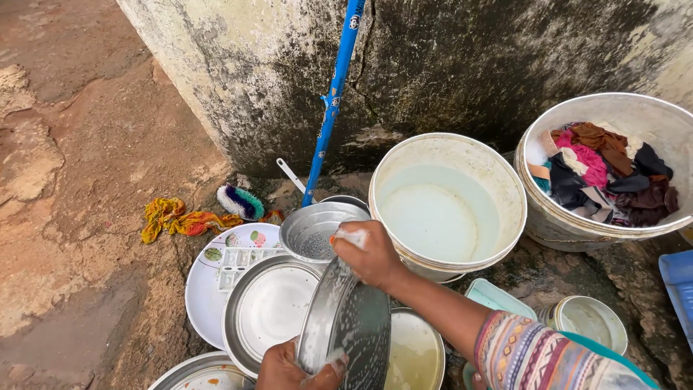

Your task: The person washes a metal colander and several metal plates using a green scrubber and soap. They scrub the items thoroughly, rinse them with water from a bucket, and place the cleaned items aside.

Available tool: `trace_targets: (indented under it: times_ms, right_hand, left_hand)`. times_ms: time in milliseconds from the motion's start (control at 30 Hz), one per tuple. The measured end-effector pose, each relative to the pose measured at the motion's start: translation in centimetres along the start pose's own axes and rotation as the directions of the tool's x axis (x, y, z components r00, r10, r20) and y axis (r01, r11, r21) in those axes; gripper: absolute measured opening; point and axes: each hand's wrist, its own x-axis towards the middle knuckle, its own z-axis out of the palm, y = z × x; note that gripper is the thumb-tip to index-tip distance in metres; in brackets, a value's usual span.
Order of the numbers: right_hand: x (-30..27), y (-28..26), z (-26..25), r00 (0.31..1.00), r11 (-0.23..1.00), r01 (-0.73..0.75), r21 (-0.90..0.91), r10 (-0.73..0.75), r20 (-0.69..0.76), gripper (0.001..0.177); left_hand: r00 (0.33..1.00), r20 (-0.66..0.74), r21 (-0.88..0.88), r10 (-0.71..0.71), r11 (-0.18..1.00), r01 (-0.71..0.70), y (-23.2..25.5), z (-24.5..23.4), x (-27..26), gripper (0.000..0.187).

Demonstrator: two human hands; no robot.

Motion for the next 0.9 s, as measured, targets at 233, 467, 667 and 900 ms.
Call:
trace_targets:
  times_ms: [233,467,667,900]
  right_hand:
    - [-1.0,-3.0,1.6,0.956,0.962,0.238,-0.130,-0.209,0.205,0.021]
    - [-1.6,-3.8,1.9,0.955,0.925,0.277,-0.260,-0.234,0.183,0.022]
    - [-0.5,-1.5,1.3,0.978,0.972,0.182,-0.149,-0.163,0.131,0.024]
    - [-4.3,-1.2,4.6,0.973,0.973,0.195,-0.122,-0.207,-0.097,0.053]
  left_hand:
    - [0.956,-0.094,0.206,0.277,0.945,-0.253,0.0,2.2,0.3,0.047]
    - [0.980,-0.199,0.221,-0.008,0.974,0.053,3.5,3.0,-1.7,0.031]
    - [0.971,-0.222,0.179,0.085,0.983,-0.045,7.6,4.8,-4.1,0.022]
    - [0.829,-0.523,-0.108,0.200,0.949,-0.297,11.4,2.9,-4.2,0.039]
